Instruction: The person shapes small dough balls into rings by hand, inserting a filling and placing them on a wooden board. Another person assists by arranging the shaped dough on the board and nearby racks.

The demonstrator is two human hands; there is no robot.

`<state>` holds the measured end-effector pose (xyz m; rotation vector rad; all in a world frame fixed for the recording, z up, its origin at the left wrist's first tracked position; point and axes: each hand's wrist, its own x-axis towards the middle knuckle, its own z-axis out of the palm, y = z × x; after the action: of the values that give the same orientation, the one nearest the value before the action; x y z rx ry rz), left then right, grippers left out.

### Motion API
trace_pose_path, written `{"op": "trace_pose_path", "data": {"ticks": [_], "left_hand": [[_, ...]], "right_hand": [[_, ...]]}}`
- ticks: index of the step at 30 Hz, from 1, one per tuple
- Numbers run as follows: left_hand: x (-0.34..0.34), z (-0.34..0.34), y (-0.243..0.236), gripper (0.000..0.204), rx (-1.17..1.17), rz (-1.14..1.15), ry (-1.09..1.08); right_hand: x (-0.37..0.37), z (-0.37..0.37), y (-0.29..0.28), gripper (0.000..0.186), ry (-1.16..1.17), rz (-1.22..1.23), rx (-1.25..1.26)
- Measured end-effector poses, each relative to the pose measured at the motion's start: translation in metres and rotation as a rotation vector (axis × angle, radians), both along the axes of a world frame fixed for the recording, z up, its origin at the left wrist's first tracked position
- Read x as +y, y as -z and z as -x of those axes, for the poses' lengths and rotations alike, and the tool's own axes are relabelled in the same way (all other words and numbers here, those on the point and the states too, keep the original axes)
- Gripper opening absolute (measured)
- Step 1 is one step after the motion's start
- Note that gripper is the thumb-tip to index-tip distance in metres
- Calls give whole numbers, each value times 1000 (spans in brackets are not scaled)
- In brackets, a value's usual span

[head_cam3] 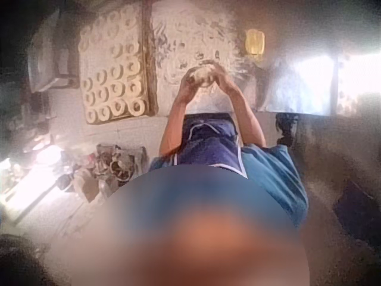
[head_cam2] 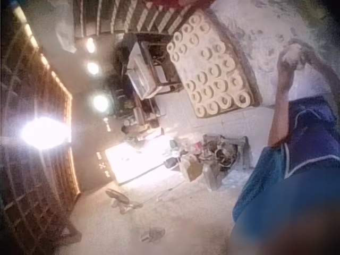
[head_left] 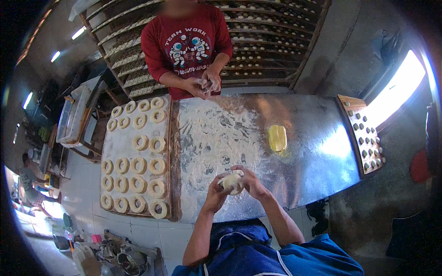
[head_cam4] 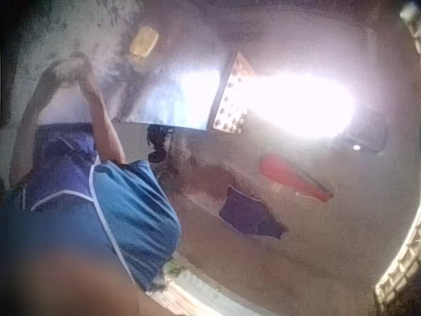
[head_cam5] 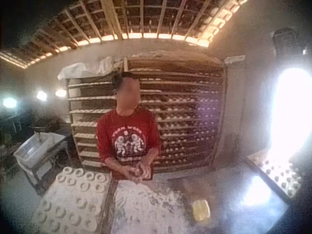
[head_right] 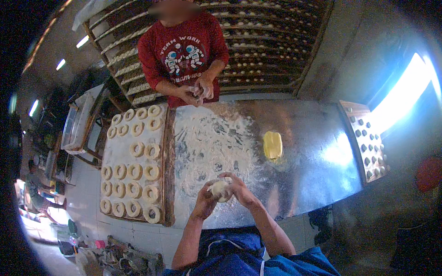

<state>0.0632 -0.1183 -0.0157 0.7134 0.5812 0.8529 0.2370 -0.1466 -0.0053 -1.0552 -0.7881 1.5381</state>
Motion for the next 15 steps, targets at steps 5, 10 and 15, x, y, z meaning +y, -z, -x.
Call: {"op": "trace_pose_path", "data": {"ticks": [5,10,15], "left_hand": [[-4,-6,13,16,-295,109,-149],[9,-12,22,30,343,-143,-153],[11,-7,18,48,485,-519,-331]], "right_hand": [[7,11,38,32,116,167,-712],[5,32,24,63,376,307,-15],[6,59,-26,68,114,269,-753]]}}
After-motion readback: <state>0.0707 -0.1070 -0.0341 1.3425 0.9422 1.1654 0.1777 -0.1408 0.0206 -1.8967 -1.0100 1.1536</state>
